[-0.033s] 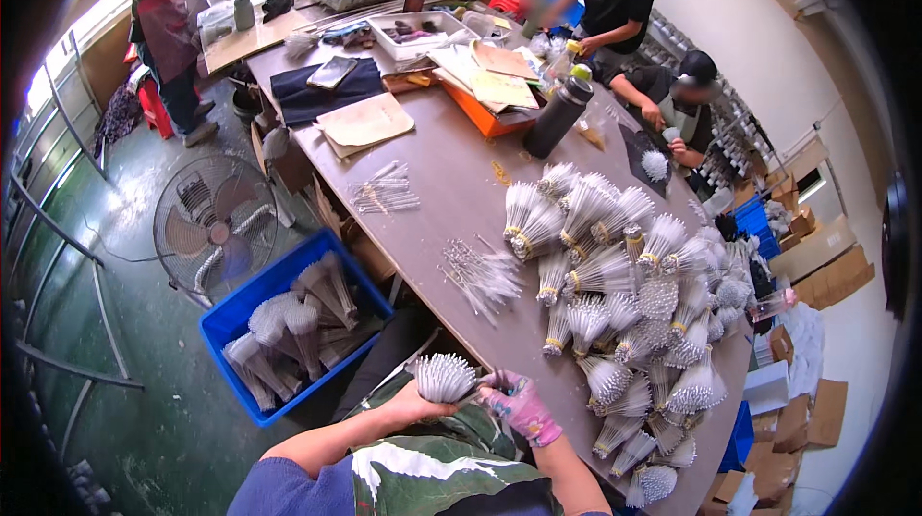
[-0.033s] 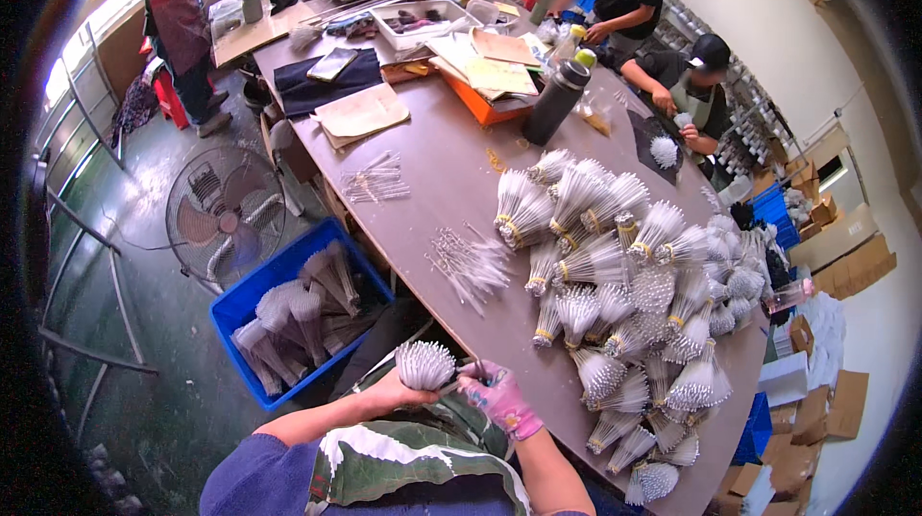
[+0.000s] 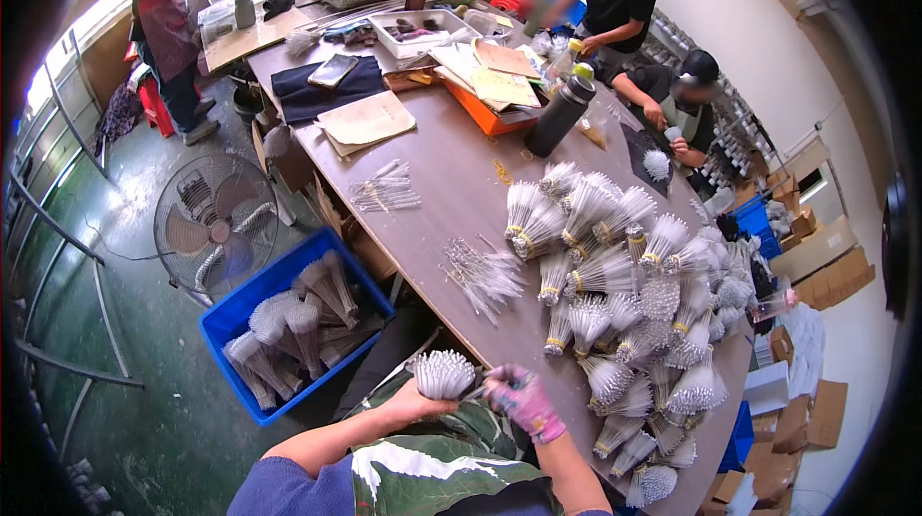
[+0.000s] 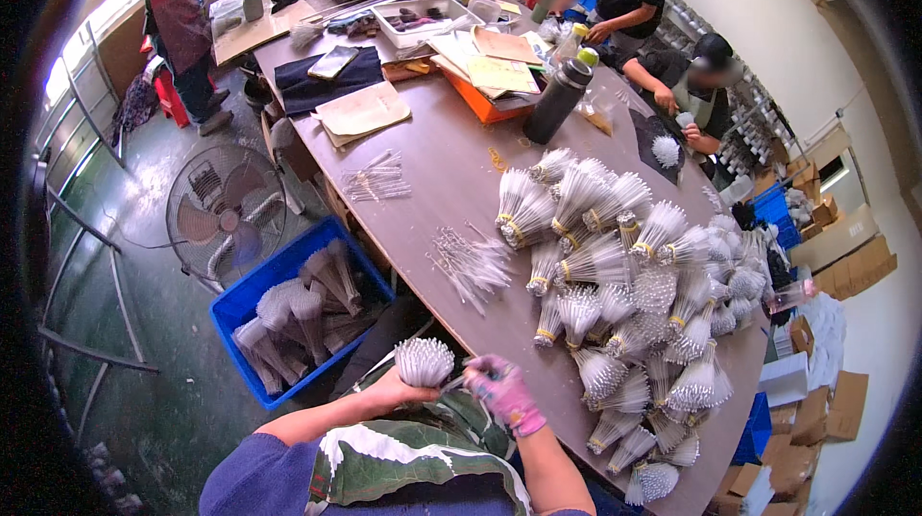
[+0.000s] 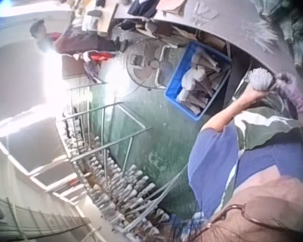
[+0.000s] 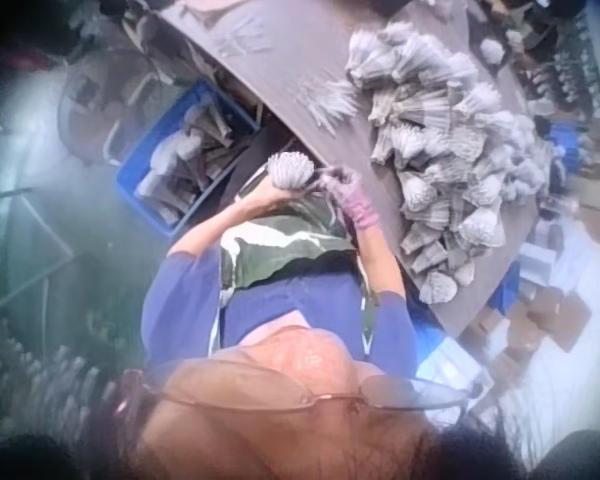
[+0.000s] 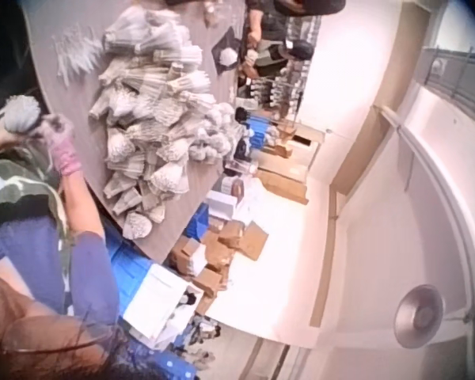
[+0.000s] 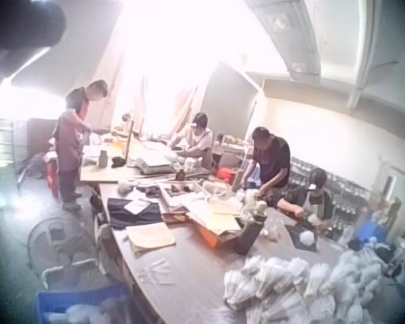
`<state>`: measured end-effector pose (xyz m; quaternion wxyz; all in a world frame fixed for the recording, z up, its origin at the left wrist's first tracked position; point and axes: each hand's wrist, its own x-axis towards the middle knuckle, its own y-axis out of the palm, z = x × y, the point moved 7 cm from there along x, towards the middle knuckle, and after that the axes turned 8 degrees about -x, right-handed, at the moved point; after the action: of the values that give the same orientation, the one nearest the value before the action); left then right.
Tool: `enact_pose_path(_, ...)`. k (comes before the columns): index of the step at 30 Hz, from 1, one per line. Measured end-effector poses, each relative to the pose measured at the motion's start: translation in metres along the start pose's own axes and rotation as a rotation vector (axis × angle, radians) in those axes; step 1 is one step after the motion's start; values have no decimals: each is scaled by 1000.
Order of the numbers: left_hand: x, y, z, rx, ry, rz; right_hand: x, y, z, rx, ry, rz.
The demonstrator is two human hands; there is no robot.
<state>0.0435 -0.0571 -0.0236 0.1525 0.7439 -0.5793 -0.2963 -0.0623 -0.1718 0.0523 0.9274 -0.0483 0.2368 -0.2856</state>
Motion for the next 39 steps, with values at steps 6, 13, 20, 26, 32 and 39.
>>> enact_pose_path(6, 5, -34, -3, -143, 117, -160, 47, -55, 20, 295, 75, -471)
enact_pose_path(13, 17, -14, -29, 341, 296, -48, 100, -58, -4, 538, -16, -569)
enact_pose_path(20, 13, -6, -10, 422, 261, 64, 39, -32, -5, 421, 60, -316)
enact_pose_path(26, 7, 3, -1, 170, 119, 97, -21, -9, -20, 289, 225, 53)
enact_pose_path(32, -1, 15, -7, 103, 74, 103, -44, -2, -1, 130, 279, 267)
enact_pose_path(39, -6, 24, 3, 160, -33, 209, -47, -9, -4, -98, 220, 232)
